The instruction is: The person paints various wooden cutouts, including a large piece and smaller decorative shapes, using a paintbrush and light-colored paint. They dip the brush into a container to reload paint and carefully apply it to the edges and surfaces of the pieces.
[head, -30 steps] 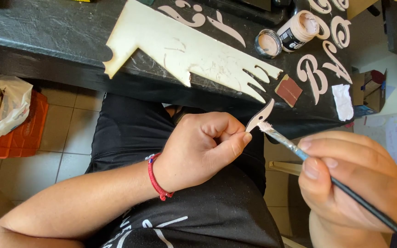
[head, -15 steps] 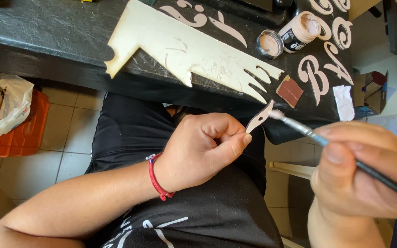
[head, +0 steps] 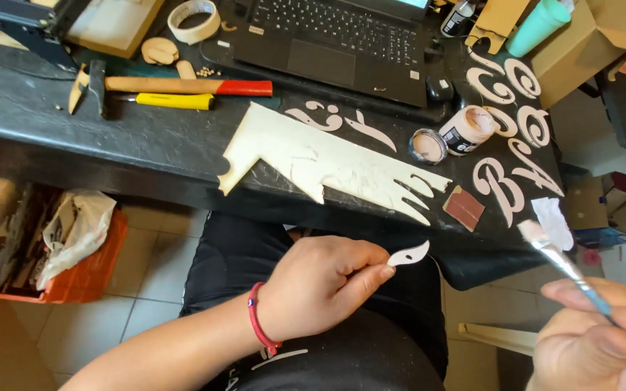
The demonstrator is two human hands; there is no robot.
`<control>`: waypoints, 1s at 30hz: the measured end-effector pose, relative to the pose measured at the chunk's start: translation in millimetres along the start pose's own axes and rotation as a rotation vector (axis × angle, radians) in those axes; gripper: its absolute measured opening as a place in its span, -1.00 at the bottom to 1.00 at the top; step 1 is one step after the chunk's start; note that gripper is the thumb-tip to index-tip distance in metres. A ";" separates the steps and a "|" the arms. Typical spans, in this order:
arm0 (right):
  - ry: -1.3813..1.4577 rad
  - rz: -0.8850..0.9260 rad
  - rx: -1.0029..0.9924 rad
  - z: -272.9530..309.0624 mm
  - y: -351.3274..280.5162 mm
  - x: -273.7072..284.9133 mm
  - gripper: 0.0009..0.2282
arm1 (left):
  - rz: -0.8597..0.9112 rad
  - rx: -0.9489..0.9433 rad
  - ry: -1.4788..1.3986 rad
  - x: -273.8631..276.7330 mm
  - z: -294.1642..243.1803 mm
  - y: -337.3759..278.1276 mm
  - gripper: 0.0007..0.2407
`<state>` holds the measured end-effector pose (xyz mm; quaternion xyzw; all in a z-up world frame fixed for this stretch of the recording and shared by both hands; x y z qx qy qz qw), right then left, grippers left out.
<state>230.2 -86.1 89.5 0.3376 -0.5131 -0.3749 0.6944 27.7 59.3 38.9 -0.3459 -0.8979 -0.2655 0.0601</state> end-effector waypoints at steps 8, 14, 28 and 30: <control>0.197 0.057 -0.063 25.5 3.3 -16.3 -0.76 | -0.113 -0.337 0.502 21.5 -13.5 3.1 -0.88; 0.337 0.006 -0.060 -14.2 -18.8 -18.9 -0.73 | 0.066 -0.257 0.830 22.5 18.6 14.9 -0.91; 0.484 0.118 -0.198 -63.2 -62.6 -39.5 -0.76 | 0.496 -0.661 1.407 30.1 155.6 104.0 -0.92; 0.492 0.133 -0.227 -67.3 -66.2 -44.3 -0.76 | 0.448 -0.744 1.406 30.1 151.8 104.8 -0.89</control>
Point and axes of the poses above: each hand's wrist, its own y-axis towards the middle knuckle, its own x-axis out of the back of the hand, z = x × y, the point moved 7 cm from there along y, towards the middle knuckle, and after that the axes turned 4 degrees about -y, right-handed, at the moved point
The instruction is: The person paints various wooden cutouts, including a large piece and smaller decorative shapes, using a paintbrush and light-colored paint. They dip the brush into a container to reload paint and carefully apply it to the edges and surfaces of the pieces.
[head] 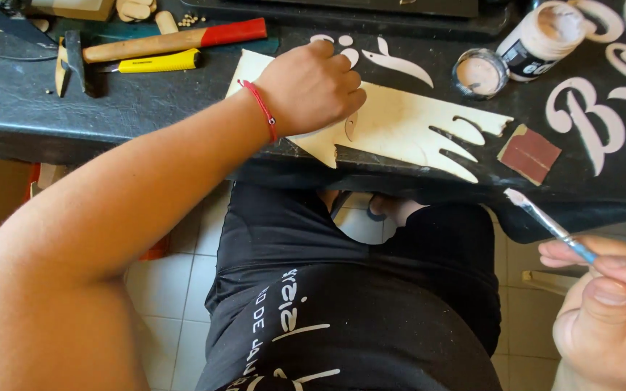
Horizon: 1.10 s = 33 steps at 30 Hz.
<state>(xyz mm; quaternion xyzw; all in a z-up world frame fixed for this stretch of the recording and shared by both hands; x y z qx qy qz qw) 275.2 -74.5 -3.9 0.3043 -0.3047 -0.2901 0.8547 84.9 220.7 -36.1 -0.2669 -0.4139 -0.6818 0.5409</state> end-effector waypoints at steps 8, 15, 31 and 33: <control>0.017 0.114 -0.079 -3.7 24.3 -31.2 -0.85 | -0.137 0.493 -0.256 42.9 4.6 -24.2 -0.92; 0.044 0.214 -0.126 -3.1 50.8 -70.8 -0.88 | 0.039 0.894 -0.440 49.4 -29.5 -32.3 -0.57; 0.041 0.181 -0.157 -18.6 50.7 -84.9 -0.88 | -0.007 0.850 -0.740 45.5 -41.6 -24.6 -0.62; 0.014 0.226 -0.032 -13.6 59.8 -94.9 -0.90 | -0.023 0.861 -0.748 45.2 -44.8 -22.2 -0.66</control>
Point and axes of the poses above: each hand's wrist, its own y-axis towards the middle knuckle, its own x-axis out of the back of the hand, z = x × y, the point moved 7 cm from there along y, towards the middle knuckle, and after that the axes turned 4 degrees about -y, right-handed, at the moved point
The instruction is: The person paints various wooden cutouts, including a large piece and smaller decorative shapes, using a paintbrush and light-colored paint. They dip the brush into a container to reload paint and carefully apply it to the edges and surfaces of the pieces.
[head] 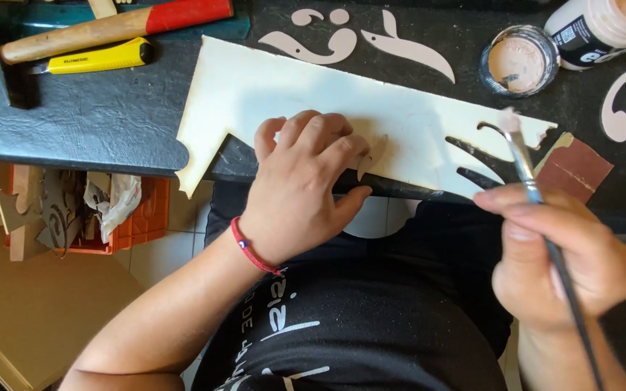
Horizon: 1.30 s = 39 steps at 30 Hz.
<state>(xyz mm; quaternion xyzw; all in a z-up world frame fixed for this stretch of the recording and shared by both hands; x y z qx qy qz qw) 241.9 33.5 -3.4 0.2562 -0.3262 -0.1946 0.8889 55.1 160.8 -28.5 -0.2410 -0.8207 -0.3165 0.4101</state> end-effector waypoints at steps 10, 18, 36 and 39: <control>-0.090 0.066 0.183 21.1 11.3 -5.6 -0.89 | -0.049 0.012 -0.044 -8.1 -11.6 3.3 -0.78; -0.091 0.048 0.168 26.2 6.6 0.1 -0.89 | -0.113 0.067 -0.030 -7.2 -16.6 2.9 -0.89; 0.431 0.156 -0.315 33.5 7.2 -20.7 -0.68 | -0.259 -0.176 -0.350 55.0 -72.2 -10.7 -0.91; 0.641 0.135 -0.422 31.1 -2.4 -25.8 -0.68 | -0.269 -0.186 -0.353 58.4 -75.2 -14.8 -0.91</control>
Point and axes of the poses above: each hand's wrist, its own y-axis towards the middle knuckle, its own x-axis out of the back of the hand, z = x × y, the point moved 7 cm from there along y, towards the middle knuckle, and after that the axes turned 4 degrees about -y, right-handed, at the moved point
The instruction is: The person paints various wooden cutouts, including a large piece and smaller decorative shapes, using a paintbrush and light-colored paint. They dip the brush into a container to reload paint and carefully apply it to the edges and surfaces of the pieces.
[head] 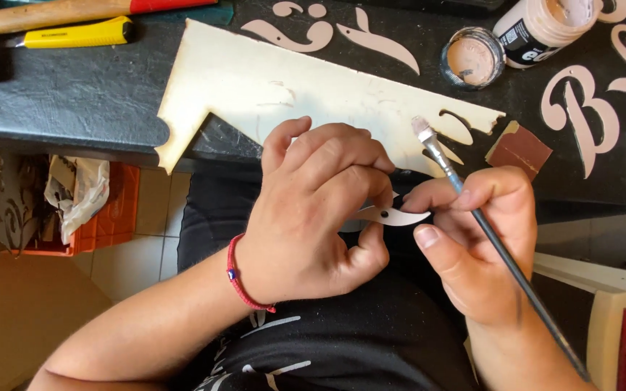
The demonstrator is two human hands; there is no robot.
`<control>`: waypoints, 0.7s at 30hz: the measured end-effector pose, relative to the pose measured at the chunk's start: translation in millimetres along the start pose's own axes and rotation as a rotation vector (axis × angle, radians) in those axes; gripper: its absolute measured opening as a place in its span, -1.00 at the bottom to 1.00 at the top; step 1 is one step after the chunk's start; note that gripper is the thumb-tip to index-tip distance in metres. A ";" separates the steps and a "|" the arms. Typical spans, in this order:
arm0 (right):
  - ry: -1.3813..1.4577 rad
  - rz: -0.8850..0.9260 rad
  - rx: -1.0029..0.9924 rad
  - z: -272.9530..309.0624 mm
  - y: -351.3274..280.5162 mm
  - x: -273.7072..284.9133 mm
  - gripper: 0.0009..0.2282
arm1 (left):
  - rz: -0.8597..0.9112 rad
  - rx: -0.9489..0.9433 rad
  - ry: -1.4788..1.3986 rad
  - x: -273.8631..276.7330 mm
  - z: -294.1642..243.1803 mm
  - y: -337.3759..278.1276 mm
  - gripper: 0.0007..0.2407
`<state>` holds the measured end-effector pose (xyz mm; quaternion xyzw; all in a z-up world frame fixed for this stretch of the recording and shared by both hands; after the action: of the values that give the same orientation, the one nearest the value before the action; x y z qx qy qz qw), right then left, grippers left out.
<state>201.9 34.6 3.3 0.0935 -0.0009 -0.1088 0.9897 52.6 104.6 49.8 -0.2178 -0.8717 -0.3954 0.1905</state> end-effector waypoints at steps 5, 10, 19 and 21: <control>0.167 -0.029 -0.023 -6.3 -8.9 1.3 -0.68 | 0.003 -0.035 -0.002 4.9 -7.1 -4.4 -0.90; 0.136 -0.085 -0.015 -2.1 -14.1 3.7 -0.71 | -0.007 -0.104 0.017 8.8 -17.8 -9.3 -0.89; 0.102 -0.104 0.017 12.2 -24.2 1.3 -0.71 | -0.016 -0.094 -0.258 10.9 -15.2 -15.9 -0.93; 0.104 -0.103 0.012 15.2 -26.0 0.1 -0.71 | -0.036 -0.119 -0.294 13.2 -17.2 -16.8 -0.95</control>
<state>196.1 6.9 13.3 0.1047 0.0546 -0.1548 0.9809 35.5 84.4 56.8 -0.2686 -0.8689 -0.4138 0.0404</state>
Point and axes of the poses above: each hand's wrist, its own y-axis towards the middle knuckle, its own x-axis out of the back of the hand, z = x × y, the point moved 7 cm from there along y, towards the middle knuckle, and after that the axes turned 4 degrees about -y, right-handed, at the moved point
